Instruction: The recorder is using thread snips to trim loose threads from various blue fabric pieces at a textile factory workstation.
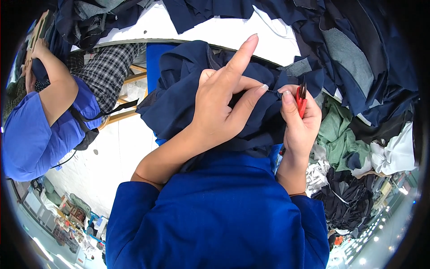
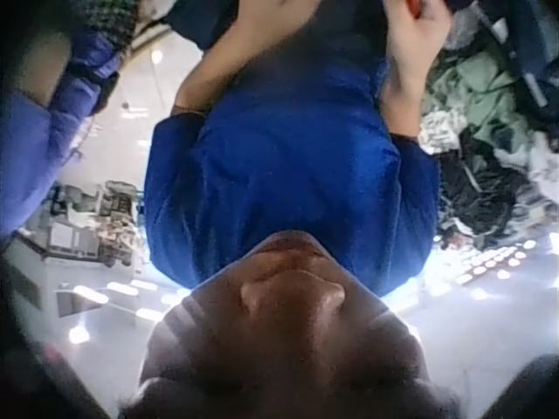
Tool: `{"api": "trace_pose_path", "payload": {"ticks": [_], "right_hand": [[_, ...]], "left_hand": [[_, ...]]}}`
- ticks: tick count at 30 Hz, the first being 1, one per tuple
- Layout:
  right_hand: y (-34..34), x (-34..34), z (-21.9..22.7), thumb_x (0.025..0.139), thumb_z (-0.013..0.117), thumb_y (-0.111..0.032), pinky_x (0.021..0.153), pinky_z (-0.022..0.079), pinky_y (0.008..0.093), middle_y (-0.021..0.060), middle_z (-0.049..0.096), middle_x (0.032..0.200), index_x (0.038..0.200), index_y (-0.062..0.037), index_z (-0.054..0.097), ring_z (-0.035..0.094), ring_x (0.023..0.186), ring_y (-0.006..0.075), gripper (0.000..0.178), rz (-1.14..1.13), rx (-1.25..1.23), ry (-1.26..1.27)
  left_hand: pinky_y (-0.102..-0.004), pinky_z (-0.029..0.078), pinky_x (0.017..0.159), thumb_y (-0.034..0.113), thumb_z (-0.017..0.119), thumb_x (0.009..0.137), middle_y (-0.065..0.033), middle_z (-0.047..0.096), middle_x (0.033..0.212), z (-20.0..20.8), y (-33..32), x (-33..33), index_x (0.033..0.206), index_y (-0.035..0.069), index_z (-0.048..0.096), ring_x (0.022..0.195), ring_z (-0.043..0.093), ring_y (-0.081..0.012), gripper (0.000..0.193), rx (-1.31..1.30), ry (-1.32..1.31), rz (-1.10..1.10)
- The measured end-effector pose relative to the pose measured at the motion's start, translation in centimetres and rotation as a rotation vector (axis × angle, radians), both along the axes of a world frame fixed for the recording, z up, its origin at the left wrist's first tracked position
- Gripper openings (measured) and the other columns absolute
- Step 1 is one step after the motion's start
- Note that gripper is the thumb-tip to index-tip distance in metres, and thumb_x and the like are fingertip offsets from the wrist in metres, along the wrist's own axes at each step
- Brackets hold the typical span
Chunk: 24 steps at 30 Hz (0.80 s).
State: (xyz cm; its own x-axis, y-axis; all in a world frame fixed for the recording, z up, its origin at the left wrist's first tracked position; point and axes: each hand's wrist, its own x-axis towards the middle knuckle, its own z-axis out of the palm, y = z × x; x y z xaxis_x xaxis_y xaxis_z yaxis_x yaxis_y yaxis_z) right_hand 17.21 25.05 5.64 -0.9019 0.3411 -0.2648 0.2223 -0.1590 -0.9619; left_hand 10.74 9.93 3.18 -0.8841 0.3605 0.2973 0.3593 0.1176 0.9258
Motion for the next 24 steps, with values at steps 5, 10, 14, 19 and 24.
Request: {"api": "trace_pose_path", "payload": {"ticks": [5, 10, 14, 19, 24], "right_hand": [[-0.7, -0.5, 0.6, 0.084, 0.062, -0.003, 0.068, 0.041, 0.017, -0.0008, 0.06, 0.08, 0.09, 0.0028, 0.062, 0.052, 0.073, 0.0042, 0.009, -0.01, 0.01, 0.051], [-0.8, -0.6, -0.7, 0.083, 0.064, -0.003, 0.069, 0.042, 0.0181, 0.001, 0.061, 0.082, 0.091, 0.0032, 0.062, 0.053, 0.074, 0.0052, 0.011, -0.044, 0.174, 0.116], [0.8, -1.5, -1.8, 0.09, 0.055, -0.012, 0.045, 0.021, 0.0208, -0.0046, 0.04, 0.057, 0.089, 0.002, 0.056, 0.029, 0.046, 0.0028, 0.014, -0.379, 0.012, 0.147], [6.4, -1.1, -2.2, 0.095, 0.048, -0.028, 0.05, 0.028, 0.0235, 0.0003, 0.04, 0.061, 0.073, -0.0071, 0.046, 0.036, 0.055, 0.0082, 0.031, -0.535, 0.08, 0.237], [10.6, 0.9, -7.0, 0.083, 0.067, -0.029, 0.069, 0.04, 0.0221, 0.0007, 0.05, 0.08, 0.086, -0.0044, 0.051, 0.046, 0.071, 0.0084, 0.029, -0.44, 0.469, -0.084]], "left_hand": [[-0.0265, 0.025, 0.063, 0.007, 0.064, 0.079, 0.0011, 0.064, 0.066, -0.3, 0.2, 0.0, 0.137, 0.003, 0.035, 0.057, 0.053, -0.0075, 0.065, 0.046, -0.026, -0.022], [-0.0226, 0.032, 0.058, 0.001, 0.061, 0.08, -0.0005, 0.06, 0.064, -0.1, 0.2, -0.2, 0.136, 0.005, 0.038, 0.056, 0.052, -0.0075, 0.061, 0.111, -0.053, -0.05], [-0.0161, 0.04, 0.06, -0.003, 0.054, 0.085, -0.0011, 0.055, 0.071, 1.1, -1.1, -1.1, 0.123, 0.004, 0.053, 0.061, 0.047, -0.0031, 0.039, 0.088, -0.154, -0.026], [-0.0151, 0.038, 0.06, 0.007, 0.06, 0.085, 0.0017, 0.056, 0.079, 0.5, -6.9, -6.9, 0.105, 0.005, 0.064, 0.068, 0.047, -0.0016, 0.02, -0.06, 0.157, 0.615], [-0.0262, 0.047, 0.08, 0.007, 0.06, 0.085, -0.0124, 0.059, 0.099, 2.2, -17.9, -10.9, 0.113, -0.001, 0.05, 0.087, 0.059, -0.0173, 0.03, 0.315, 0.228, 0.858]]}}
